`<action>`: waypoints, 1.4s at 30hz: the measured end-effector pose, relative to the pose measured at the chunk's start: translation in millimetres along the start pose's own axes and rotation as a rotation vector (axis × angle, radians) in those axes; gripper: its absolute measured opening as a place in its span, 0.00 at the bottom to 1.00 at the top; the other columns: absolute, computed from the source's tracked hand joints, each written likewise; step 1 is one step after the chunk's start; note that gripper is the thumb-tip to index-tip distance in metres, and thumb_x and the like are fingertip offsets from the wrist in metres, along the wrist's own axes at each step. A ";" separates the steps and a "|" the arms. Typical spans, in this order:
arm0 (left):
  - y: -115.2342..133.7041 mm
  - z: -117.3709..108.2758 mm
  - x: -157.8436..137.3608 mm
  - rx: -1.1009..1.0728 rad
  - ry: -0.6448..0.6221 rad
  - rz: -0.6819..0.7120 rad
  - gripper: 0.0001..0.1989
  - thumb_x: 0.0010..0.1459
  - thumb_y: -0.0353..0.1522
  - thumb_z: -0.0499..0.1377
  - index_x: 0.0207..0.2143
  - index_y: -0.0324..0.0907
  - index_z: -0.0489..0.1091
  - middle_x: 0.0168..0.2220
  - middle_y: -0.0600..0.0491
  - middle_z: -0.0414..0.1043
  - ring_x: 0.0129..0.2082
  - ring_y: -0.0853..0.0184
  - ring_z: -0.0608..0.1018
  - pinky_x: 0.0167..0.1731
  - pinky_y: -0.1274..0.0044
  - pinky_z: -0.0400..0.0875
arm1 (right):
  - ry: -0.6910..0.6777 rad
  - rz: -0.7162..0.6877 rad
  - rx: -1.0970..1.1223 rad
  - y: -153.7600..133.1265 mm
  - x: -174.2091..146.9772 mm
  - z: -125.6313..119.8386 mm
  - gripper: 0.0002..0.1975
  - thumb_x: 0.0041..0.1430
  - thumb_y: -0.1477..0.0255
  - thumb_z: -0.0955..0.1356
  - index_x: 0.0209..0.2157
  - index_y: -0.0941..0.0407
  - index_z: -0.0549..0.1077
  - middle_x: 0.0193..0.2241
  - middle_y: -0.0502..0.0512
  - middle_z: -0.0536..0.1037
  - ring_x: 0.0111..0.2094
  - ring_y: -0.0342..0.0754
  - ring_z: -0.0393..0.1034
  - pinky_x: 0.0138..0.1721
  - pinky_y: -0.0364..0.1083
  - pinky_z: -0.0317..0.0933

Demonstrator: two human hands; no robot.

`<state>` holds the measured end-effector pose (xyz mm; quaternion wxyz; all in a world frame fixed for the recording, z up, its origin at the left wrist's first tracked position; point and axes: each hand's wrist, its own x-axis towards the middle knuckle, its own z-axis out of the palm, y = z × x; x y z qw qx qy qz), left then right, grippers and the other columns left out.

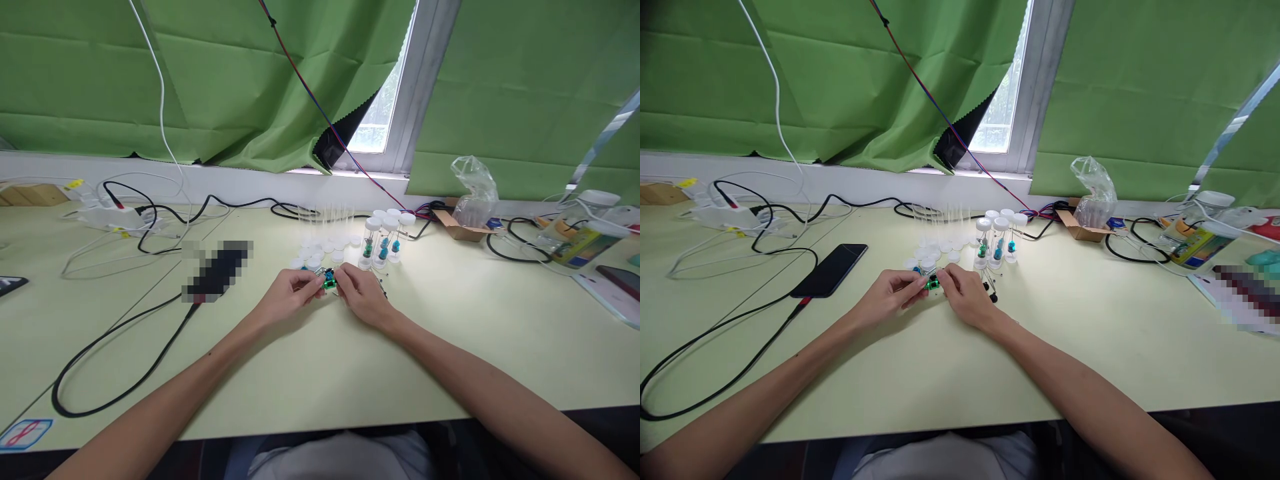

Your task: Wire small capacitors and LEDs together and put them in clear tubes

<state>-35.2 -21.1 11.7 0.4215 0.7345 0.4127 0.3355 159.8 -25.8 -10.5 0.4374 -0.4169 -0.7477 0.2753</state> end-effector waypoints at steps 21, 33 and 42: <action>-1.1 2.1 -1.7 0.011 -0.035 -0.001 0.24 0.63 0.48 0.56 0.24 0.39 0.71 0.20 0.56 0.59 0.21 0.72 0.60 0.22 0.77 0.53 | 0.010 0.027 -0.060 1.2 1.4 1.9 0.27 0.71 0.58 0.54 0.20 0.54 0.61 0.17 0.47 0.64 0.21 0.42 0.57 0.28 0.45 0.53; 1.0 -0.3 -1.1 -0.012 0.040 0.001 0.23 0.63 0.47 0.56 0.25 0.39 0.71 0.20 0.57 0.59 0.22 0.72 0.59 0.23 0.76 0.52 | 0.045 -0.086 0.086 -1.6 -2.6 1.4 0.08 0.65 0.67 0.65 0.44 0.55 0.70 0.41 0.57 0.76 0.37 0.46 0.70 0.30 0.43 0.64; 2.1 0.4 -1.3 -0.005 0.016 0.005 0.24 0.63 0.48 0.56 0.22 0.38 0.68 0.19 0.57 0.57 0.21 0.73 0.59 0.23 0.77 0.53 | 0.027 -0.011 0.102 -1.7 -0.5 0.9 0.14 0.66 0.61 0.63 0.29 0.55 0.67 0.25 0.50 0.71 0.26 0.43 0.64 0.27 0.43 0.58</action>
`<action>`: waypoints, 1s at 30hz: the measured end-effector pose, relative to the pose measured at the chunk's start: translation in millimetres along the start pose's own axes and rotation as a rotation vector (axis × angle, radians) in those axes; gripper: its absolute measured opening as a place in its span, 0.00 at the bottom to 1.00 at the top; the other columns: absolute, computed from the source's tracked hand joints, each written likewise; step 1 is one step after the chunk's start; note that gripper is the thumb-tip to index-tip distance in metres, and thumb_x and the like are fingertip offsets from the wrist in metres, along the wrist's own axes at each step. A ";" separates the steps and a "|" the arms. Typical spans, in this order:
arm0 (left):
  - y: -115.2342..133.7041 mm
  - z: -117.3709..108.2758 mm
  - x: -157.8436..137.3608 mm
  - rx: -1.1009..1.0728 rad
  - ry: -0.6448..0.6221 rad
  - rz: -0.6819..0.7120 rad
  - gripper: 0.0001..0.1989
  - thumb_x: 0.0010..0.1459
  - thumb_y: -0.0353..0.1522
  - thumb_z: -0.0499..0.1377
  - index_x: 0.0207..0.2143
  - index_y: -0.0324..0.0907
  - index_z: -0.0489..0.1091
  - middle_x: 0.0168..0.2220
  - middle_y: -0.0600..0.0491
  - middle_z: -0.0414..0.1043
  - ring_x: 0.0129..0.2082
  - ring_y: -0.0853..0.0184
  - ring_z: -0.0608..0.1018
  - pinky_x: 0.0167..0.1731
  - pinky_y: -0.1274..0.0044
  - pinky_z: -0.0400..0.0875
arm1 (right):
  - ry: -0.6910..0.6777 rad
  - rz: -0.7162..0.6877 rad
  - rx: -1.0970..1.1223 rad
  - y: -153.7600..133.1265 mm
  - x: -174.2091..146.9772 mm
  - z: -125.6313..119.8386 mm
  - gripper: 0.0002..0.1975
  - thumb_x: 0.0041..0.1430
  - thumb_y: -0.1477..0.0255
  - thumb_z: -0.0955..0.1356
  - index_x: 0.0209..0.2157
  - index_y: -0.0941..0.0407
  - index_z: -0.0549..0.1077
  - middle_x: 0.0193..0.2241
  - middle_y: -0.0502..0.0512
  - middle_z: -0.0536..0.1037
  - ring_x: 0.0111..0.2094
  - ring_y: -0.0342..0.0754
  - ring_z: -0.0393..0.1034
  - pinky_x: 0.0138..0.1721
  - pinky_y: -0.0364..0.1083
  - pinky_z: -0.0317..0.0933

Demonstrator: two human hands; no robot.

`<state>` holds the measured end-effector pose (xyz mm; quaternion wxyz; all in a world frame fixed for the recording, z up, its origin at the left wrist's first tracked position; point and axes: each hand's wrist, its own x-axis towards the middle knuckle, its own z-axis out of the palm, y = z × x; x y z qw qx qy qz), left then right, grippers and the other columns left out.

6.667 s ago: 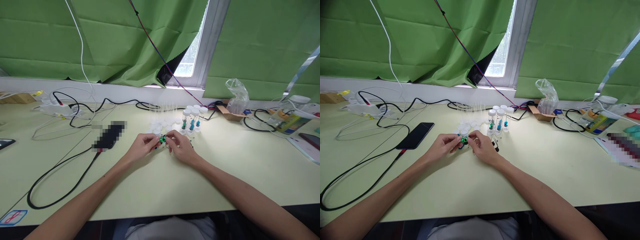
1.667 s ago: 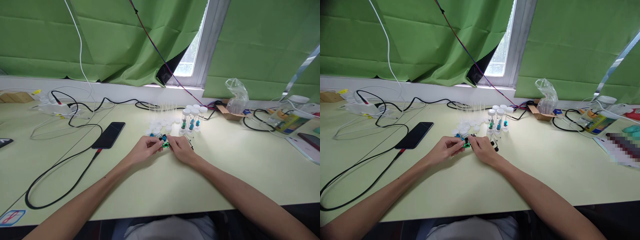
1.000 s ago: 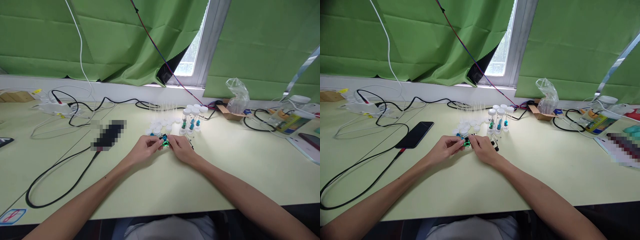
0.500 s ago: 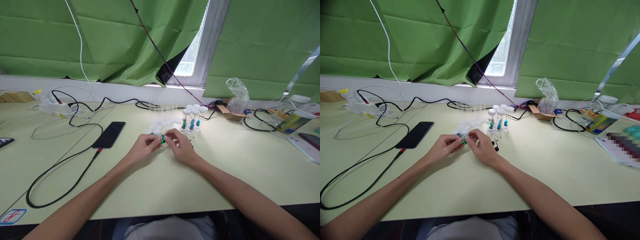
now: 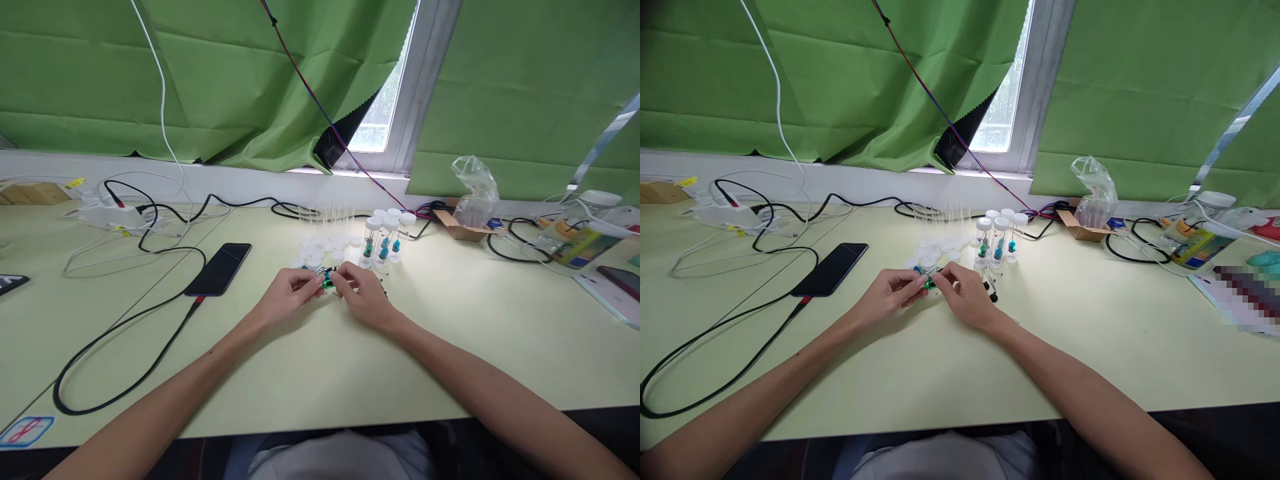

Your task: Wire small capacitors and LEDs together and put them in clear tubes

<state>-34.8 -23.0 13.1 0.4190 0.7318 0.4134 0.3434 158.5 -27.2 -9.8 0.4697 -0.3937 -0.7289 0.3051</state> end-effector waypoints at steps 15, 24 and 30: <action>-4.0 1.3 1.9 0.005 -0.014 -0.024 0.25 0.63 0.48 0.56 0.23 0.38 0.69 0.20 0.56 0.59 0.21 0.73 0.60 0.23 0.77 0.52 | -0.017 0.049 -0.080 0.5 0.1 -1.1 0.21 0.72 0.61 0.55 0.26 0.54 0.63 0.18 0.46 0.68 0.22 0.42 0.60 0.30 0.44 0.54; -1.3 0.8 -0.6 -0.049 -0.031 -0.022 0.26 0.63 0.49 0.56 0.21 0.39 0.65 0.19 0.57 0.58 0.22 0.72 0.60 0.25 0.76 0.53 | -0.037 0.057 -0.079 1.4 0.4 1.0 0.21 0.72 0.62 0.55 0.23 0.53 0.59 0.17 0.45 0.63 0.21 0.42 0.57 0.30 0.45 0.52; -0.3 1.2 0.7 -0.066 -0.023 -0.025 0.26 0.63 0.49 0.56 0.19 0.40 0.62 0.19 0.57 0.58 0.22 0.72 0.60 0.26 0.75 0.54 | -0.038 0.046 -0.088 0.4 0.8 0.2 0.23 0.72 0.60 0.55 0.23 0.54 0.59 0.18 0.45 0.62 0.22 0.42 0.55 0.29 0.45 0.50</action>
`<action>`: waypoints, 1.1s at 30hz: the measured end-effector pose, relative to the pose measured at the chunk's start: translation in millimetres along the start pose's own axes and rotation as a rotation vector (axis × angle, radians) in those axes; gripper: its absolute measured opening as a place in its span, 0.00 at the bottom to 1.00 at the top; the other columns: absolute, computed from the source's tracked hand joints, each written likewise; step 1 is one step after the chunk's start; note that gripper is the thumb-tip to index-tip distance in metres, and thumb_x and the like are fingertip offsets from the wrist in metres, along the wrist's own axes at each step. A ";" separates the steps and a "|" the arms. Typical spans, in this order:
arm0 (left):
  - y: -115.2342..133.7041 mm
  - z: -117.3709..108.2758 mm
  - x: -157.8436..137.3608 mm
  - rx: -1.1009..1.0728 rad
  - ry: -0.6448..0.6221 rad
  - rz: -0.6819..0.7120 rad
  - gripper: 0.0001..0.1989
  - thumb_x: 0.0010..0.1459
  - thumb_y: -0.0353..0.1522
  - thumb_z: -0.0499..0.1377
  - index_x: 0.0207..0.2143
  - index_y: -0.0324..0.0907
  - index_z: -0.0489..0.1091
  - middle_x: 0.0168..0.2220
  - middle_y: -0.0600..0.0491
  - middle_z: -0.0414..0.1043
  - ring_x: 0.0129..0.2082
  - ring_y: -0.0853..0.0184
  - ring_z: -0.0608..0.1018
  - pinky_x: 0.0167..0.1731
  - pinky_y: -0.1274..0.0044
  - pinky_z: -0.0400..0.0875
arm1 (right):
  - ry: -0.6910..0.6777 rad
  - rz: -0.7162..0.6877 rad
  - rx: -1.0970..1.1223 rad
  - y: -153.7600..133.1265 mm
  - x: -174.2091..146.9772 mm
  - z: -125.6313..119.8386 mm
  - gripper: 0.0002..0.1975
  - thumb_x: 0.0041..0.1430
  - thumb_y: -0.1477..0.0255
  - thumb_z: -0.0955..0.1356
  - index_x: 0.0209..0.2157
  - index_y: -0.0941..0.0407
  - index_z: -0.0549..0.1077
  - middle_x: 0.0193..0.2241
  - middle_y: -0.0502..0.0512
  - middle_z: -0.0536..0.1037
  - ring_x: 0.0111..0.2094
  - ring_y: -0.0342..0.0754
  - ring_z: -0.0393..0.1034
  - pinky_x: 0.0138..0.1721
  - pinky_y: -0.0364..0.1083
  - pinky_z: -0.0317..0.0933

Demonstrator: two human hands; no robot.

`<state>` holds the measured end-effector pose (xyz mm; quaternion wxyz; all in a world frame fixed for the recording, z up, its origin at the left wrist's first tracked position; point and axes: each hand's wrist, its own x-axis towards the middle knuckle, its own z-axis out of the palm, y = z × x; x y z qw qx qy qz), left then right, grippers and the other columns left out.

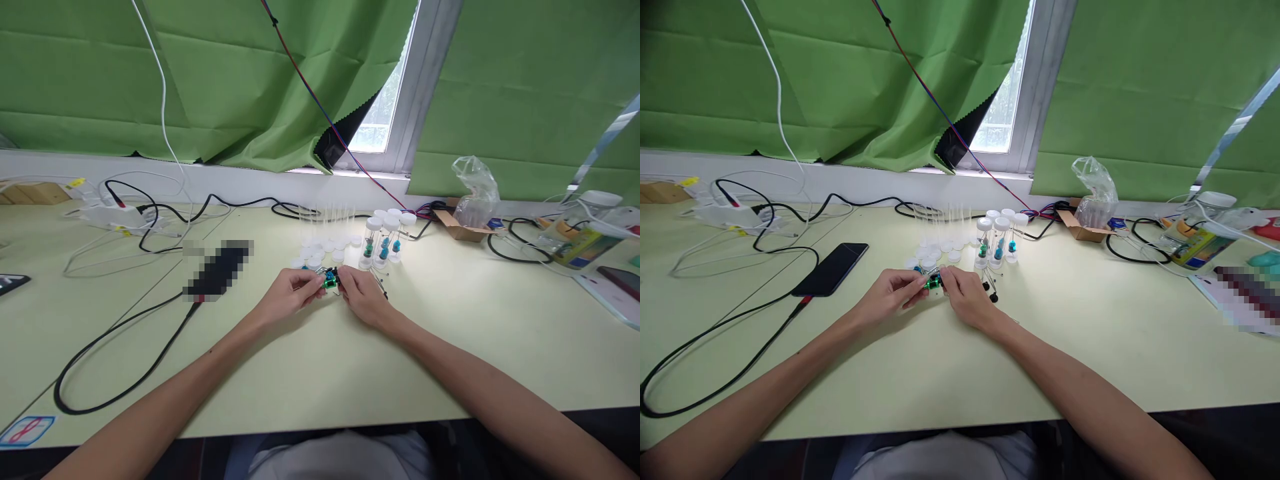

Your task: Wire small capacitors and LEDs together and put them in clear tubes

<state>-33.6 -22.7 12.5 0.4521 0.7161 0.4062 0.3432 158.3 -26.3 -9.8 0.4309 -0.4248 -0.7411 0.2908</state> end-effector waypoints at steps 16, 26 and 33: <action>-1.6 -2.7 1.1 -0.086 -0.024 -0.016 0.24 0.62 0.49 0.58 0.24 0.38 0.71 0.20 0.55 0.60 0.22 0.72 0.61 0.23 0.76 0.55 | -0.037 -0.058 0.000 0.5 -2.6 -1.7 0.15 0.71 0.61 0.58 0.31 0.53 0.61 0.22 0.45 0.64 0.24 0.42 0.56 0.29 0.43 0.50; -0.1 -1.1 -1.4 -0.045 -0.045 -0.023 0.24 0.62 0.49 0.57 0.23 0.39 0.70 0.18 0.56 0.58 0.21 0.72 0.61 0.23 0.76 0.54 | -0.072 -0.064 -0.061 2.1 -1.5 -0.9 0.20 0.71 0.62 0.56 0.24 0.54 0.56 0.19 0.45 0.58 0.23 0.42 0.51 0.29 0.45 0.47; -1.5 -1.0 -0.8 -0.029 -0.057 -0.024 0.25 0.62 0.50 0.57 0.24 0.38 0.71 0.19 0.56 0.60 0.21 0.72 0.60 0.23 0.76 0.53 | -0.076 -0.059 -0.079 3.0 -1.2 -0.3 0.23 0.71 0.61 0.55 0.22 0.54 0.54 0.19 0.45 0.55 0.22 0.43 0.49 0.29 0.46 0.46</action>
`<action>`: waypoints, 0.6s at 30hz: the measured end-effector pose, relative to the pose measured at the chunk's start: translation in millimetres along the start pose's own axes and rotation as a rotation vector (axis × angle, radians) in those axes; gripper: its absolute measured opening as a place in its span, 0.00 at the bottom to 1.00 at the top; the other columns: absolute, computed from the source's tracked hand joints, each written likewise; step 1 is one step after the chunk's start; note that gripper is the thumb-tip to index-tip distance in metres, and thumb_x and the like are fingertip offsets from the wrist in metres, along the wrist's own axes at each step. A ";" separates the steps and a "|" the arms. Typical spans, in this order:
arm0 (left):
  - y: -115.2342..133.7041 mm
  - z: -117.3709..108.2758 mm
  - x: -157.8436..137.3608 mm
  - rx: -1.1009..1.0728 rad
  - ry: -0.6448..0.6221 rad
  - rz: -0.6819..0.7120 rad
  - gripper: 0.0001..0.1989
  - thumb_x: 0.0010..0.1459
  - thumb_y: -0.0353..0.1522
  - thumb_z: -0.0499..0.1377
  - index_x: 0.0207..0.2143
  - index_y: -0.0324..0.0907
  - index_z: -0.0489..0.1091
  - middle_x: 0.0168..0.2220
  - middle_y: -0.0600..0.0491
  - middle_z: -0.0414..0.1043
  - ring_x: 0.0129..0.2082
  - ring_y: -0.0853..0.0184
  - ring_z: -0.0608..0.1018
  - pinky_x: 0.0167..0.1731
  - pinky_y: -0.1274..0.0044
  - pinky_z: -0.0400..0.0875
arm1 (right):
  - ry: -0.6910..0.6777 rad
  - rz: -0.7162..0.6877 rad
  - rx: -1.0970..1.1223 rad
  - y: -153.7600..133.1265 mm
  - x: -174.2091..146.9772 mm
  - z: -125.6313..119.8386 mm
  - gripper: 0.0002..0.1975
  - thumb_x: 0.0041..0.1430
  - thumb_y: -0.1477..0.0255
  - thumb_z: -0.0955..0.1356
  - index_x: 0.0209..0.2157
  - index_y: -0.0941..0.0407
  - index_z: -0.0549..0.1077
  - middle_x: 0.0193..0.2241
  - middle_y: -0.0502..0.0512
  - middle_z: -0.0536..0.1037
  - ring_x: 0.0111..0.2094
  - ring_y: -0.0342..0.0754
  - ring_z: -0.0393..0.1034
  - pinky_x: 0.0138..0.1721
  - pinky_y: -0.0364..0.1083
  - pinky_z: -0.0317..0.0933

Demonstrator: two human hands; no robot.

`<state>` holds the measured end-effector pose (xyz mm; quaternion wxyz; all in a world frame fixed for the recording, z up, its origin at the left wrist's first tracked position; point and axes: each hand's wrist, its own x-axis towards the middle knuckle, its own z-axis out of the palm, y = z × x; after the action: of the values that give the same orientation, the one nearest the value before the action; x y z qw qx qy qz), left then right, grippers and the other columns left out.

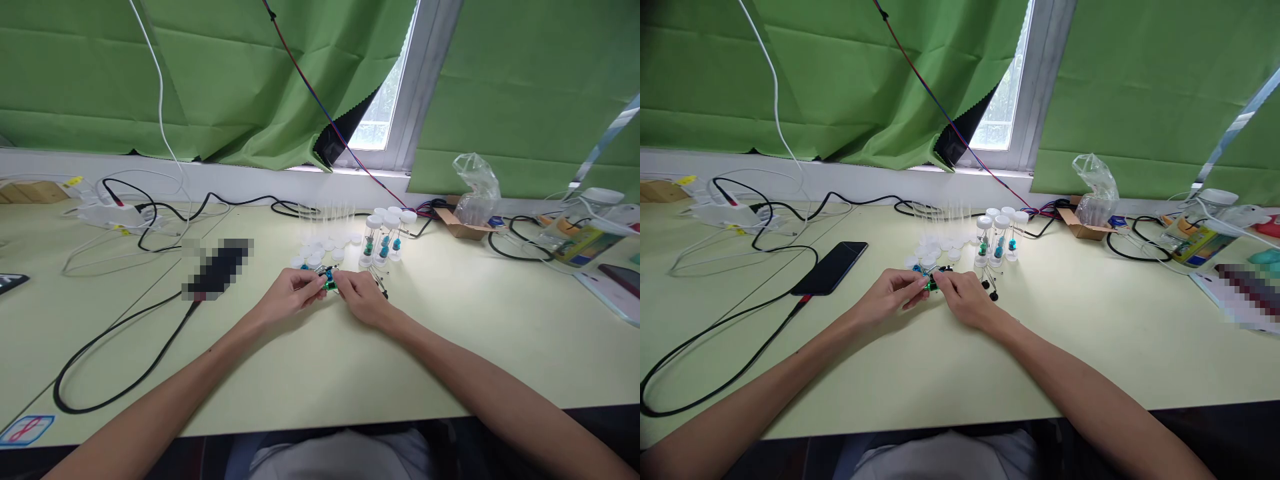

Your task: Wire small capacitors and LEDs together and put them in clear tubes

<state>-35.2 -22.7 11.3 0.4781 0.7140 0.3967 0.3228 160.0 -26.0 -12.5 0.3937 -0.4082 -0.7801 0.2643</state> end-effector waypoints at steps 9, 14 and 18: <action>0.0 0.9 -0.1 -0.020 0.004 0.005 0.24 0.63 0.49 0.57 0.24 0.39 0.70 0.19 0.56 0.59 0.21 0.72 0.60 0.23 0.77 0.54 | 0.009 0.006 0.011 -2.9 -0.4 -1.8 0.20 0.72 0.62 0.55 0.25 0.53 0.57 0.21 0.46 0.61 0.24 0.43 0.53 0.30 0.45 0.49; 0.4 1.2 0.1 0.002 0.002 0.004 0.23 0.62 0.49 0.57 0.25 0.39 0.71 0.19 0.56 0.59 0.21 0.72 0.61 0.22 0.77 0.54 | 0.017 0.012 0.017 -3.4 -0.2 -1.7 0.21 0.72 0.62 0.55 0.25 0.53 0.58 0.21 0.46 0.62 0.24 0.43 0.54 0.30 0.45 0.49; 1.7 1.2 0.0 0.049 0.010 0.000 0.21 0.61 0.48 0.59 0.26 0.39 0.72 0.20 0.57 0.60 0.21 0.73 0.61 0.22 0.78 0.54 | 0.021 0.003 0.014 -1.9 0.6 -1.5 0.20 0.72 0.62 0.55 0.25 0.53 0.58 0.21 0.46 0.61 0.24 0.43 0.54 0.30 0.45 0.49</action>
<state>-33.8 -23.6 12.5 0.4588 0.7238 0.4068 0.3165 160.2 -26.3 -10.1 0.4041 -0.4095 -0.7734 0.2662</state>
